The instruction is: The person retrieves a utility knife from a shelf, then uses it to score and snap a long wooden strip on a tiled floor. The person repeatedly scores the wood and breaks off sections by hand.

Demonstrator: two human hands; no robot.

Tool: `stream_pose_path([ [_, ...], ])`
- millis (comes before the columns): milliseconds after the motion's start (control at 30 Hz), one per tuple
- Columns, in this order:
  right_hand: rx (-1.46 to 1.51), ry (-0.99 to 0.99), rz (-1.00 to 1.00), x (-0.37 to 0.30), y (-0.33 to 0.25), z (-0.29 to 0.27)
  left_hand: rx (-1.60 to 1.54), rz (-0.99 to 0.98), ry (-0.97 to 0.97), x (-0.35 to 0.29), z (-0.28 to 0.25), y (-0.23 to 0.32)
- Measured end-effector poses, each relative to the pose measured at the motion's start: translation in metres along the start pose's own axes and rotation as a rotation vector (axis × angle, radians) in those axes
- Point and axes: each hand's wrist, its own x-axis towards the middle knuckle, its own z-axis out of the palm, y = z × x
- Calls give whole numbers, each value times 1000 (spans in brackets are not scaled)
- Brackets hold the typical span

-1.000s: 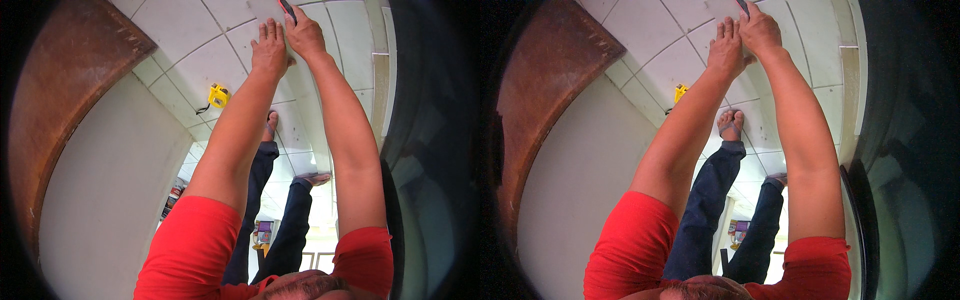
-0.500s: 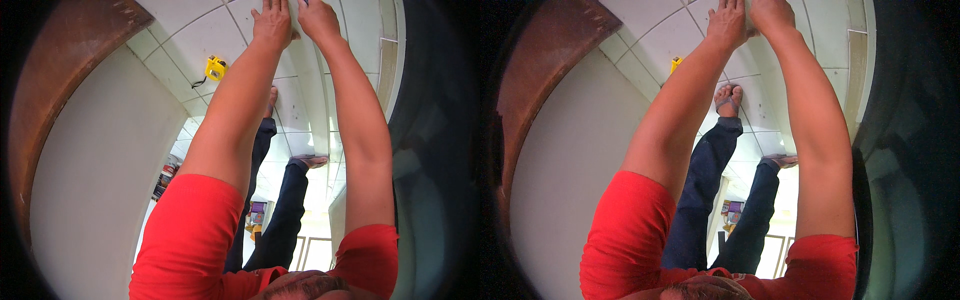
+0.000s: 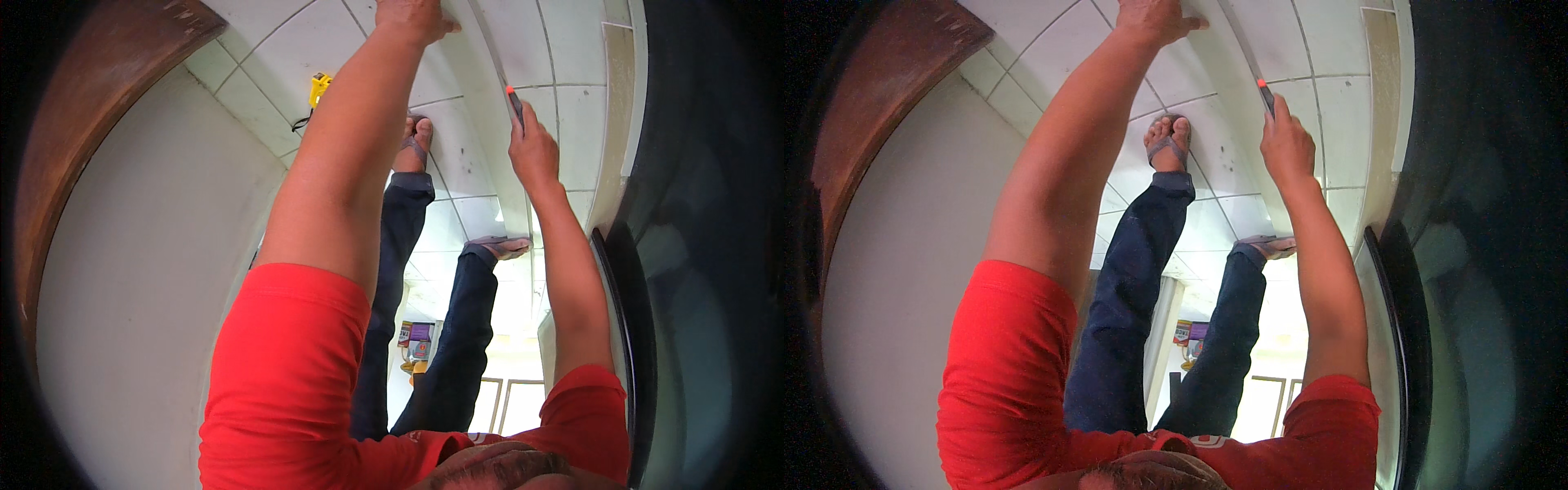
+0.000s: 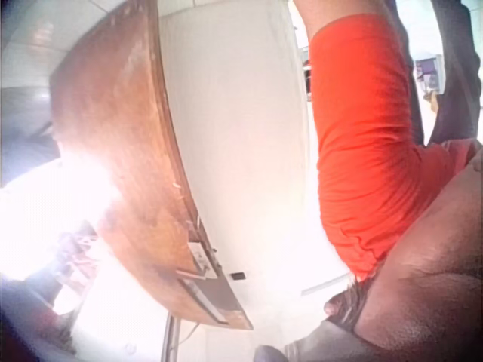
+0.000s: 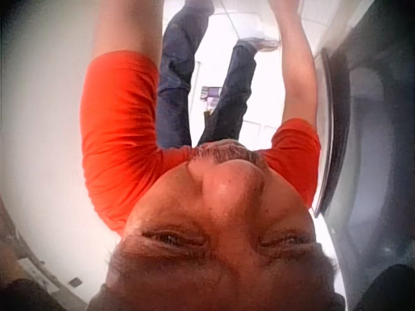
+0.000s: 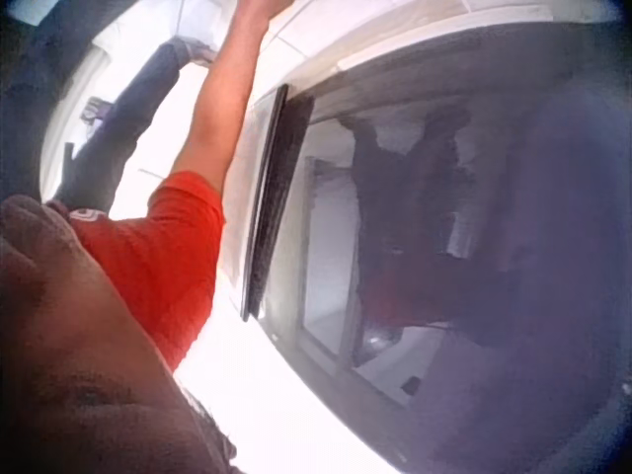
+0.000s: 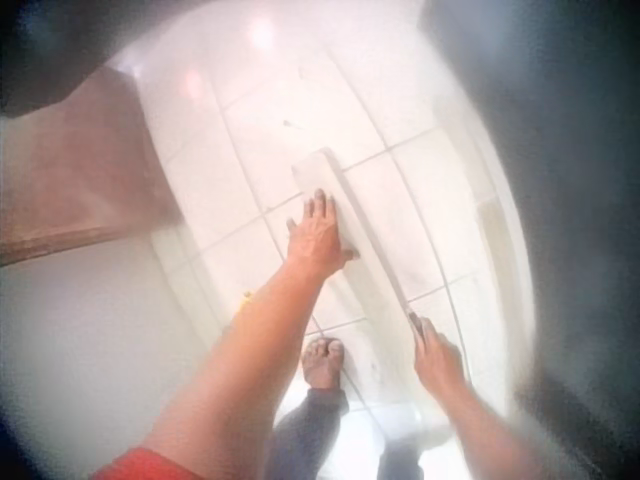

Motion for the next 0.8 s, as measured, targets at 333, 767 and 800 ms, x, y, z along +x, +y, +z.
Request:
stream_pose_path([
  [333,15,-95,158,-88,62,34,67,-21,-43,4,6,7],
  [767,30,-80,122,-85,64,38,42,57,169,-19,87,-4],
  [800,35,-88,131,-87,64,35,40,94,197,-22,98,2],
])
